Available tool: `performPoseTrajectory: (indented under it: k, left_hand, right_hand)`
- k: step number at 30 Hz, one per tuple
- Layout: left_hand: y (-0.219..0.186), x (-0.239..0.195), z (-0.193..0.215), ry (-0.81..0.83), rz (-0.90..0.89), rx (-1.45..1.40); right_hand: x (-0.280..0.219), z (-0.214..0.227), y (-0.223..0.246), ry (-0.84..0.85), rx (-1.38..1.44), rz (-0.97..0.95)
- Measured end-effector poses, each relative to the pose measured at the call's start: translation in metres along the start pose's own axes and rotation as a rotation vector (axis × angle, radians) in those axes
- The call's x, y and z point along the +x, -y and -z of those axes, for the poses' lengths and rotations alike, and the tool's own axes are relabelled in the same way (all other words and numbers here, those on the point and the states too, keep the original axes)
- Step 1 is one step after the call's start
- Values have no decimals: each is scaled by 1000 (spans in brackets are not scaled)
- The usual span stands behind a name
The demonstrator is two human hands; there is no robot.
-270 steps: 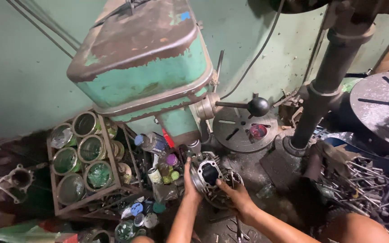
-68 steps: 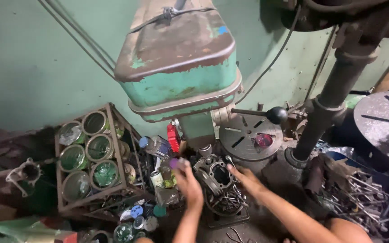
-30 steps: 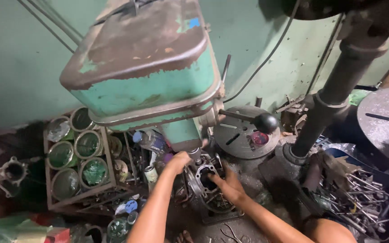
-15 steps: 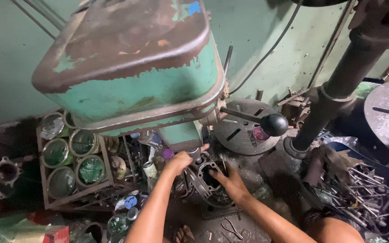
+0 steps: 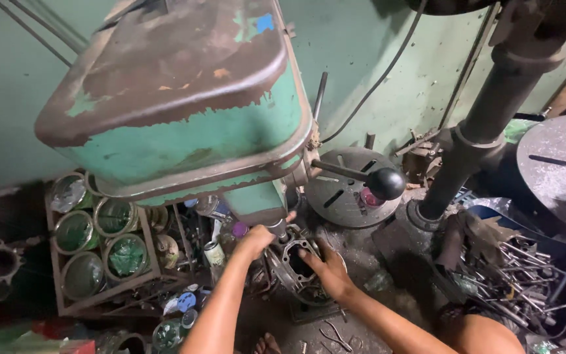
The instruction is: The person works on a small engine cylinder head at a bench drill press, holding and repositioning the part under the rotating tool, then wipes the part with a rag and sets it on the workbench.
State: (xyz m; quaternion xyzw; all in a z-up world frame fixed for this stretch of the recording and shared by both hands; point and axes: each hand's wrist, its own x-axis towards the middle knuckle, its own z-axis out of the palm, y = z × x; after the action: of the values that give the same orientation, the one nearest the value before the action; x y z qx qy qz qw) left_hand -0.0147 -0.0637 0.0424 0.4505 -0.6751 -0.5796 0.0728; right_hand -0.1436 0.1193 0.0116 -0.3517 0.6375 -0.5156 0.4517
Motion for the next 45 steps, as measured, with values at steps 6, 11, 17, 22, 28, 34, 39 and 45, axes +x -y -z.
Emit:
performPoseTrajectory:
  k: [6,11,17,22,28,34,39,45]
  left_hand:
    - [14,13,-2,-70,15,33]
    - [-12,-9,0,-52,82,44]
    - [15,13,0,-58,95,63]
    - [9,3,-2,-119,-95,72]
    - [11,6,-3,-77,58,11]
    - [17,16,-1,-70,-53,73]
    - [9,5,-2,-106,-17,31]
    - [9,11,-1,-108,-48,118]
  right_hand:
    - [8,-1,-18,-22,-38,10]
    - [1,6,10,47,-48,-18]
    - [7,-3,-23,-11,-13,24]
    - [1,6,16,55,-15,-31]
    - [10,13,7,155,-93,-126]
    - [3,-8,-16,-18,56,129]
    - [25,8,-27,136,-2,61]
    - [12,-5,-33,-38,-89,33]
